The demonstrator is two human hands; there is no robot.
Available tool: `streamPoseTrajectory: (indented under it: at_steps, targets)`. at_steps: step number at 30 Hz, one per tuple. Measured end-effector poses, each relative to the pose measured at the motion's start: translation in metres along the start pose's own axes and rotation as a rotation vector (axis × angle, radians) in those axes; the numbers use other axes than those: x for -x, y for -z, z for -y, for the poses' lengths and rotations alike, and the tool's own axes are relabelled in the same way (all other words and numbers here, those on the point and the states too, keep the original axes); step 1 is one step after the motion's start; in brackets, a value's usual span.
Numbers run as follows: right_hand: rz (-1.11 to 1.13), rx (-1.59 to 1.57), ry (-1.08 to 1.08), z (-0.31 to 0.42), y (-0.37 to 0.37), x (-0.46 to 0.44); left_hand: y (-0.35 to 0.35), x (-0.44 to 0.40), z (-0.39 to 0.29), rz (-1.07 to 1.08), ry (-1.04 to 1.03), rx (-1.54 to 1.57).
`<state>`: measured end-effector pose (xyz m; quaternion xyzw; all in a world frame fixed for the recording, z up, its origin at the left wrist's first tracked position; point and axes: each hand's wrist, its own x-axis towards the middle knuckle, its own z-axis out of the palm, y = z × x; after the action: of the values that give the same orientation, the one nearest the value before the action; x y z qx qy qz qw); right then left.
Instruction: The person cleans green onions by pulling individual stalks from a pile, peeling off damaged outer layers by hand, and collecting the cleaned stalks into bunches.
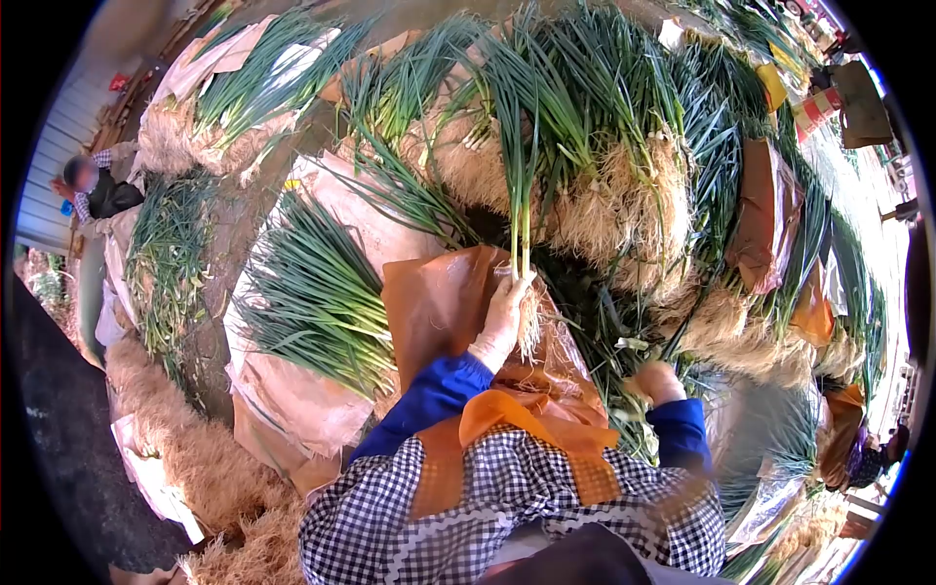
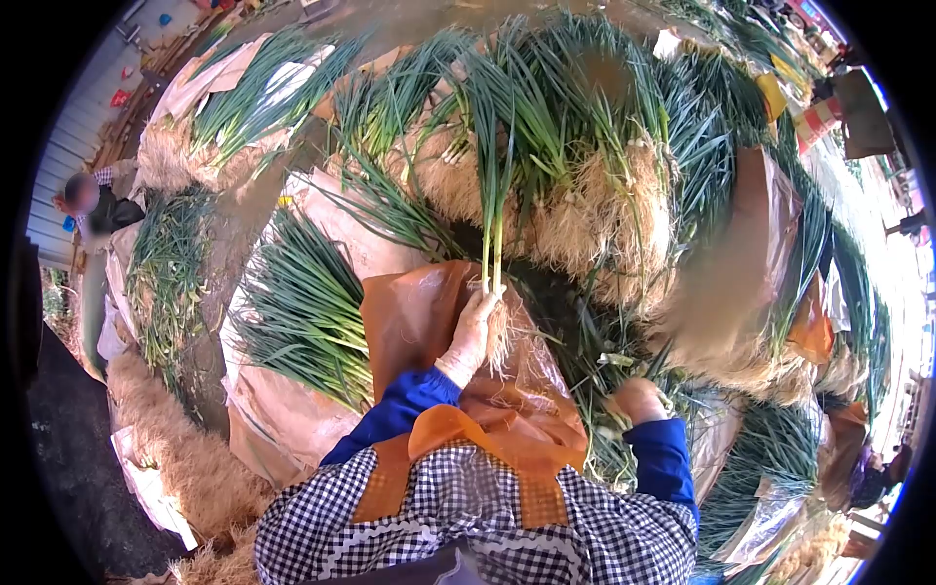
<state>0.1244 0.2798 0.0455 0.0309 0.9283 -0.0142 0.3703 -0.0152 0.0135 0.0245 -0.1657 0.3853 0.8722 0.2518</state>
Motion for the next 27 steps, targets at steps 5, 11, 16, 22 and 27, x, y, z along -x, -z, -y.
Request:
streamPoseTrajectory:
  at_steps: [5,11,16,22,27]
  targets:
    - [-0.521,-0.896,0.184,0.108,0.106,-0.059,0.008,-0.001,0.019,0.054,-0.174,-0.174]
    - [-0.628,-0.384,0.596,0.135,0.098,-0.086,0.008,0.013,-0.005,0.063,0.155,0.305]
    - [-0.150,-1.217,0.354,0.119,0.137,-0.054,0.037,0.012,-0.057,0.322,0.332,0.385]
    - [-0.111,-0.809,0.427,0.167,0.072,-0.300,0.023,0.010,-0.157,0.379,-0.028,0.031]
    - [-0.006,-0.137,0.214,0.255,0.060,-0.364,0.046,0.007,-0.156,0.071,-0.126,0.149]
